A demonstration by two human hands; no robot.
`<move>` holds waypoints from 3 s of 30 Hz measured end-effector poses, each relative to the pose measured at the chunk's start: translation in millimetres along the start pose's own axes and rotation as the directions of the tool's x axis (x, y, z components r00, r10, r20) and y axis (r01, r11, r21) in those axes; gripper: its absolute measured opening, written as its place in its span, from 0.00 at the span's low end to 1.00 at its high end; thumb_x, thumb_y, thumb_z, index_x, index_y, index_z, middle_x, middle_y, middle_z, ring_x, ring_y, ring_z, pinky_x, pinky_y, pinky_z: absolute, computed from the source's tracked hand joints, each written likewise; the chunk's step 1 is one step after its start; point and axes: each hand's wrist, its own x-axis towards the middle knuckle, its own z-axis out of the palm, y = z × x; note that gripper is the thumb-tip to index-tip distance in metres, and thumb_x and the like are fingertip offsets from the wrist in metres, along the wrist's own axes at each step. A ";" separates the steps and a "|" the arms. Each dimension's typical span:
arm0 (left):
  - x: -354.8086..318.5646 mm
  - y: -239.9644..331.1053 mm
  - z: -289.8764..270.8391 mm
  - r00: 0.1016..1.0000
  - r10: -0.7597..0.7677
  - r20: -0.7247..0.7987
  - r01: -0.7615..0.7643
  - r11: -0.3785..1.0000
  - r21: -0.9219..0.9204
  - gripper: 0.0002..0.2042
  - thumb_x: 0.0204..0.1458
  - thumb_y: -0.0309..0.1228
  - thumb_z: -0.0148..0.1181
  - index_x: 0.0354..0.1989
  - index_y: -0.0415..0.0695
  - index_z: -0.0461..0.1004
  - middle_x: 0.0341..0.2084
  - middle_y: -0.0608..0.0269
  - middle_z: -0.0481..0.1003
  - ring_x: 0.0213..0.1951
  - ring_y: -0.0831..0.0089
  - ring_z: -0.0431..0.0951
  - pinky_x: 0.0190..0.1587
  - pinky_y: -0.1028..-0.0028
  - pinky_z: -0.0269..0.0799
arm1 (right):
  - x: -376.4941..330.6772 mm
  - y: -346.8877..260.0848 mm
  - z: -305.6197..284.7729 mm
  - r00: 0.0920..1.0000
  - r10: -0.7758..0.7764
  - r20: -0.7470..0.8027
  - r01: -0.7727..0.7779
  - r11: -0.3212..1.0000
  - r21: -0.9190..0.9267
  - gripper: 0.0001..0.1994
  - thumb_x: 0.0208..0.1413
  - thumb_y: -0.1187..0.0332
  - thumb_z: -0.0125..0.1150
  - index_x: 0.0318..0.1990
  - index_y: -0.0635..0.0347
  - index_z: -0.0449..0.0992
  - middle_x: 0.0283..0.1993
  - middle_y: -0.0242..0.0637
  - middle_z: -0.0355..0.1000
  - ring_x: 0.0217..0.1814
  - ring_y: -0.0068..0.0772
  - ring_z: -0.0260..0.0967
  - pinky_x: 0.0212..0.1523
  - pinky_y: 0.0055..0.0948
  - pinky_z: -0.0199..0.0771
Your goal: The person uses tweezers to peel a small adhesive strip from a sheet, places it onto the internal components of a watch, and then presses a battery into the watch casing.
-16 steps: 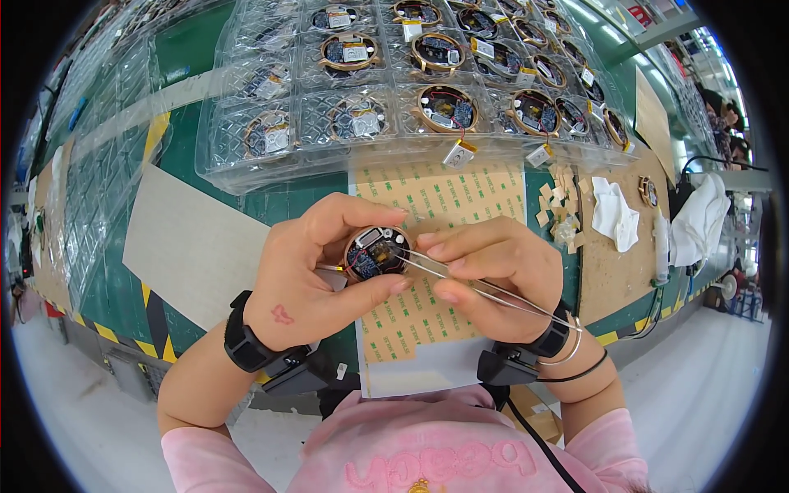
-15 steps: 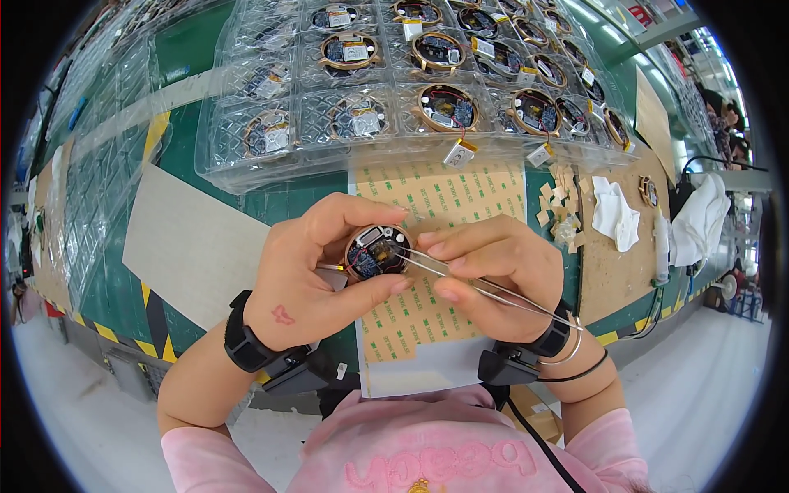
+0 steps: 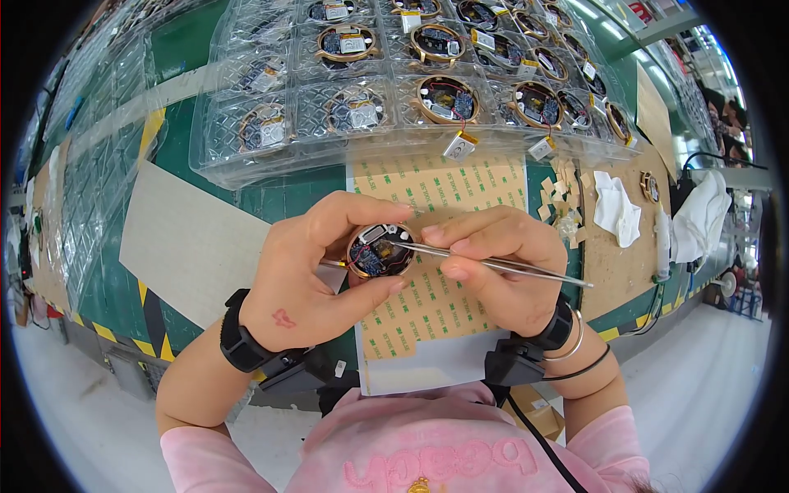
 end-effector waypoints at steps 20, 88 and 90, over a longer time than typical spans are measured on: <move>-0.3 2.7 -1.3 0.998 0.058 0.027 -0.057 0.998 -0.026 0.25 0.40 0.15 0.67 0.50 0.38 0.69 0.42 0.63 0.74 0.43 0.81 0.75 0.46 0.80 0.71 | 3.9 3.6 -12.6 0.990 -0.105 0.095 0.101 0.994 0.039 0.09 0.47 0.78 0.66 0.34 0.63 0.72 0.38 0.48 0.75 0.43 0.45 0.77 0.44 0.40 0.79; -0.1 -0.3 9.3 0.994 -0.059 -0.090 0.058 0.998 -0.005 0.23 0.37 0.20 0.67 0.44 0.41 0.66 0.35 0.68 0.69 0.35 0.86 0.69 0.36 0.84 0.65 | -1.3 -1.8 11.2 0.914 -0.368 0.168 0.403 0.866 -0.297 0.13 0.40 0.77 0.71 0.33 0.62 0.72 0.38 0.41 0.73 0.42 0.46 0.78 0.33 0.31 0.82; -0.3 -0.6 8.8 0.996 -0.039 -0.085 0.041 0.999 0.018 0.23 0.37 0.20 0.67 0.44 0.41 0.66 0.35 0.69 0.69 0.35 0.86 0.69 0.36 0.84 0.65 | 0.0 -1.0 11.3 0.912 -0.374 0.169 0.409 0.864 -0.293 0.13 0.40 0.77 0.71 0.33 0.62 0.72 0.39 0.41 0.73 0.42 0.46 0.77 0.34 0.31 0.83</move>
